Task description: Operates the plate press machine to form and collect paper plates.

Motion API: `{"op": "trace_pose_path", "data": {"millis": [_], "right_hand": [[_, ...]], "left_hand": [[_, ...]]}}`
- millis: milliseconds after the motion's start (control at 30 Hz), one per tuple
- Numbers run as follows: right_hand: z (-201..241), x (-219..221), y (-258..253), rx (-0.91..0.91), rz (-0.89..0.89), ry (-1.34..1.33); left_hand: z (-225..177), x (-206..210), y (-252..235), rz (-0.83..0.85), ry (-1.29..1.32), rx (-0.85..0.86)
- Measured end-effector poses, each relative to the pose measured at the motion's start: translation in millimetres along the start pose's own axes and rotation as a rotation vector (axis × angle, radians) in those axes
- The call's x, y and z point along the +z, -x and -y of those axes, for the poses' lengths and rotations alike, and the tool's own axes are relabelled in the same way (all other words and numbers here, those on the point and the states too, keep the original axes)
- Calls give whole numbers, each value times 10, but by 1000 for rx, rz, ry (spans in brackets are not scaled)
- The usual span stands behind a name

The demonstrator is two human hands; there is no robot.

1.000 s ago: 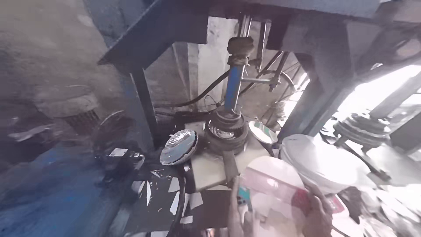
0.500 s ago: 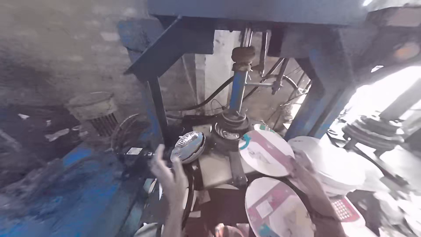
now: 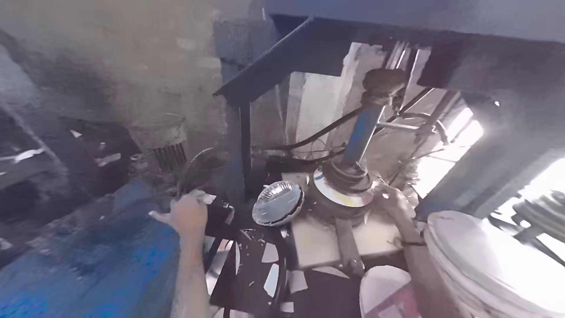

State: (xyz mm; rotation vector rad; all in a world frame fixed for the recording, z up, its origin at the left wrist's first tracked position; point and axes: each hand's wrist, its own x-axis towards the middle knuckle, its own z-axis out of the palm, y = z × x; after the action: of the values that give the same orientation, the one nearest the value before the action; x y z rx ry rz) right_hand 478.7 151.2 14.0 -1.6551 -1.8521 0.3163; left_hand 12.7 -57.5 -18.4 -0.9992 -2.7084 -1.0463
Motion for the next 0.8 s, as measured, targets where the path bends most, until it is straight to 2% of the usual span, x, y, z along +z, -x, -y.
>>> {"op": "trace_pose_path", "data": {"millis": [33,100,167,200,333,400,467,500,567,600,633,700,800], "right_hand": [[-20,-62,98,-47,-78,79],[54,-234,342,-93,-176,148],[259,-317,632,-202,-215,129],[399,-287,789,-292,-208,105],[1092,226,1117,-670,60,61],[1355,567,1109,-834,239,132],[1552,866,1062,-879,416,237],[1615,986,1045,-893,447,254],[1711,1100,1101,-916,419,238],[1736,1133,1142,-954,330,207],[1751,1168,1185,-991,237,171],[1745,1270,1262,-1020,168,157],[1681,1329,1282,-966,346,222]], "left_hand": [[80,-49,129,-29,14,-11],[354,-4,422,-229,120,16],[574,84,579,-344,194,93],[594,85,608,-346,205,113],[463,-26,631,-320,296,86],[458,-104,657,-234,254,88],[403,-215,677,-116,208,11],[417,-212,657,-98,202,-9],[530,-124,607,-146,189,39],[534,-140,590,-145,196,74],[474,-203,603,-118,186,75],[339,-305,676,-78,154,34],[342,-285,718,-104,181,18]]}}
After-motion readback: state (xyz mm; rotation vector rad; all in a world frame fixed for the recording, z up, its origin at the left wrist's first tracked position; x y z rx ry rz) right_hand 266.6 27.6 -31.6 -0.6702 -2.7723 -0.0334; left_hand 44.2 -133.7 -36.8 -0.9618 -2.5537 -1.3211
